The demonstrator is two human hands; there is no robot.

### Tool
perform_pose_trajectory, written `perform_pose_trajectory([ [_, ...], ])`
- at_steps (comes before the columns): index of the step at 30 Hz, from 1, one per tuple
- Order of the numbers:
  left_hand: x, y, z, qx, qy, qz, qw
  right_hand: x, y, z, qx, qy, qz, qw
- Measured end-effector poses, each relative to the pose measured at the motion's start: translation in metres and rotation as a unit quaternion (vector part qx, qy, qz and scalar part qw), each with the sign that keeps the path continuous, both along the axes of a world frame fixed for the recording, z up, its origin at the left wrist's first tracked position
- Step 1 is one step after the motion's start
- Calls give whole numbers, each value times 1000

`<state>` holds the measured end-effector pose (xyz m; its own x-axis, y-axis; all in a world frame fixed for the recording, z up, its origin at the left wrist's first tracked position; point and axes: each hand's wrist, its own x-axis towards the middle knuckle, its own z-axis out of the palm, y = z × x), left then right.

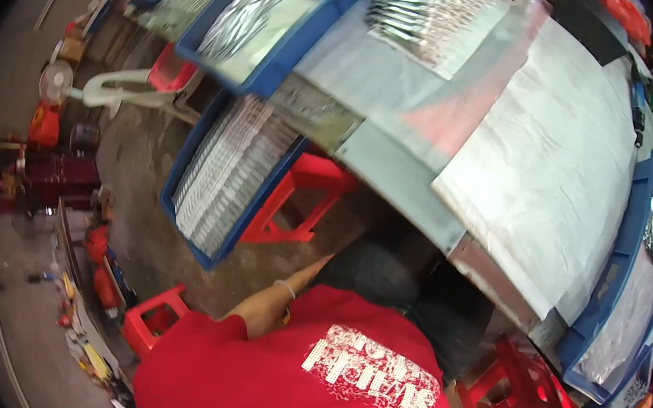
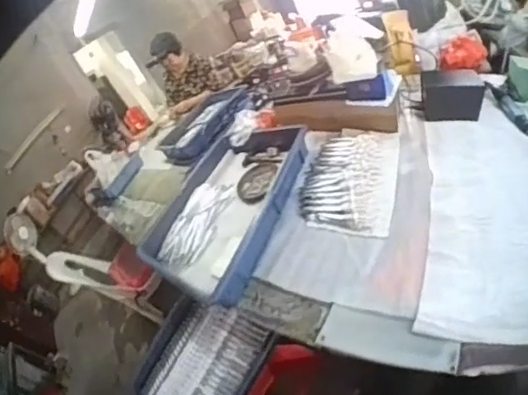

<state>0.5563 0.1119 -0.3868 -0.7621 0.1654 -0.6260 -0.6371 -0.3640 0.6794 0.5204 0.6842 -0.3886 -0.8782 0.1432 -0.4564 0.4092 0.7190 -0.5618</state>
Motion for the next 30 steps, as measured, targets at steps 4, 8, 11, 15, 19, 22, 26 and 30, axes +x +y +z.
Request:
perform_pose_trajectory([
  [4,-37,-1,58,-49,84,17,995,12,-12,4,3,-25,-24,999],
  [8,-46,-24,80,-79,11,3,997,-10,-23,7,-17,-23,-13,1000],
  [11,-20,-63,102,-114,38,-20,993,-94,-65,-31,-41,60,-24,997],
  [15,-122,-57,113,-156,85,-36,984,-180,-108,-54,-61,181,-31,981],
  [19,-119,-61,128,-181,83,-44,979,-164,-113,-61,-59,252,-29,965],
  [22,-127,-54,130,-192,63,-47,978,-122,-105,-55,-47,286,-24,957],
  [26,-97,-60,118,-199,13,-51,979,-43,-94,-38,-24,308,-11,951],
  [30,-118,-30,123,-275,74,-158,945,-87,-155,124,-46,100,24,994],
])
